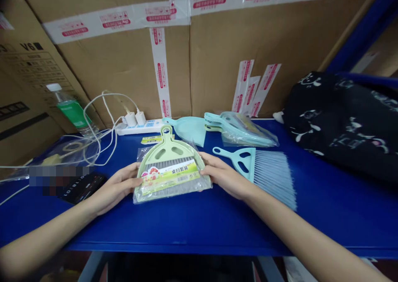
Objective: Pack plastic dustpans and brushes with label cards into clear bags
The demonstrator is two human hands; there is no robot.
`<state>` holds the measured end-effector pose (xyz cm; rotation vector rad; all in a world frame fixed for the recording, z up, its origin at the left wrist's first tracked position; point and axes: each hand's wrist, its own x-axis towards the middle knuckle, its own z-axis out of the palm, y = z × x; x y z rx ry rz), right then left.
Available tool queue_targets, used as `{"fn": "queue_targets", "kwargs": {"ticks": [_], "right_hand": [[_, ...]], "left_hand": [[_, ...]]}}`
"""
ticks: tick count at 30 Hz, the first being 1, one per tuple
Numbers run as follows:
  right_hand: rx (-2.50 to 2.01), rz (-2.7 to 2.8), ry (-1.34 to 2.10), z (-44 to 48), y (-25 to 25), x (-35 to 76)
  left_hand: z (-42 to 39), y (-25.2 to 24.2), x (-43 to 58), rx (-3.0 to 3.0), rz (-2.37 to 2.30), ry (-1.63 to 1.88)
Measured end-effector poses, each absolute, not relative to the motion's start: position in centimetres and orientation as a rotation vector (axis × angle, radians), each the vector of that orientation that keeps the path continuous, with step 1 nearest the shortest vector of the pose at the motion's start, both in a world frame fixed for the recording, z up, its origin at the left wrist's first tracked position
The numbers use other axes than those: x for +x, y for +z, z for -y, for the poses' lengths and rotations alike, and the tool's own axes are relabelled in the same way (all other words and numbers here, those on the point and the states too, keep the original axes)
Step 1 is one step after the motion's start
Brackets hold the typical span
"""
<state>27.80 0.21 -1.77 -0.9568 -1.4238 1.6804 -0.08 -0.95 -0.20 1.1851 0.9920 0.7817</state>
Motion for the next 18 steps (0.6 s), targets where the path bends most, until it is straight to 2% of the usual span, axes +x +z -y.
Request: {"fn": "queue_targets", "kwargs": {"ticks": [5, 10, 18], "right_hand": [[-0.966, 1.390, 1.839, 0.00, -1.27, 27.78], [-0.870, 1.626, 1.819, 0.01, -1.41, 28.32], [-0.840, 1.699, 1.804, -0.16, -1.08, 28.63]], "left_hand": [[0.85, -0.85, -0.26, 1.258, -0.965, 0.787], [0.83, -0.90, -0.38, 1.296, -0.978, 0.784], [0.83, -0.67, -0.28, 1.276, -0.984, 0.792]]}}
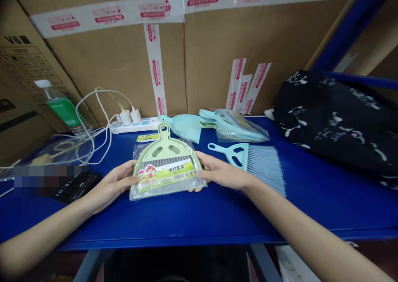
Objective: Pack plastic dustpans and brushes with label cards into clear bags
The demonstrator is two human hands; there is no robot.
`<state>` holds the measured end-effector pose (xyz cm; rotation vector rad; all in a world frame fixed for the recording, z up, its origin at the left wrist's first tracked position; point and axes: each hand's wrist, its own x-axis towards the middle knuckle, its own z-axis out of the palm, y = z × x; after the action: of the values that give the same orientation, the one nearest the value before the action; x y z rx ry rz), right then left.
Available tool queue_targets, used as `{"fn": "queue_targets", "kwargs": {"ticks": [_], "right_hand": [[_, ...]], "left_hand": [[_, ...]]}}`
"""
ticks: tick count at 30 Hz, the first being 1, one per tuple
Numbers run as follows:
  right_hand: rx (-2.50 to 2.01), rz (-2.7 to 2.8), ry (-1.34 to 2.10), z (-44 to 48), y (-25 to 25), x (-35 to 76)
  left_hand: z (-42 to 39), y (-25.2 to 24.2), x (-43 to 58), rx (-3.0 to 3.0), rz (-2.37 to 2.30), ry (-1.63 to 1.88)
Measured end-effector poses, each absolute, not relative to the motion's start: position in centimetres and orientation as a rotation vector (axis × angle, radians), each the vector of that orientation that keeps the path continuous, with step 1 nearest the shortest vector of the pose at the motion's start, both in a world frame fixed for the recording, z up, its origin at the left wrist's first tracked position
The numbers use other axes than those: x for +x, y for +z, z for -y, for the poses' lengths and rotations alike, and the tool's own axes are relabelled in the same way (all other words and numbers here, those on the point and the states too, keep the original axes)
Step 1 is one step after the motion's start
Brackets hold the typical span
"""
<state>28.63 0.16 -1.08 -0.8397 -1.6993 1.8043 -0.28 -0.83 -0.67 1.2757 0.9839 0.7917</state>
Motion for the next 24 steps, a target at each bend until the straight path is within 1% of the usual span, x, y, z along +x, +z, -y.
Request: {"fn": "queue_targets", "kwargs": {"ticks": [11, 18, 24], "right_hand": [[-0.955, 1.351, 1.851, 0.1, -0.6, 27.9], [-0.927, 1.327, 1.701, 0.0, -1.6, 27.4], [-0.916, 1.218, 1.782, 0.4, -1.8, 26.6]], "left_hand": [[1.2, -0.5, 0.0, 1.153, -1.035, 0.811], [1.5, -0.3, 0.6, 1.098, -0.993, 0.852], [1.9, -0.7, 1.3, 1.199, -0.908, 0.800]]}}
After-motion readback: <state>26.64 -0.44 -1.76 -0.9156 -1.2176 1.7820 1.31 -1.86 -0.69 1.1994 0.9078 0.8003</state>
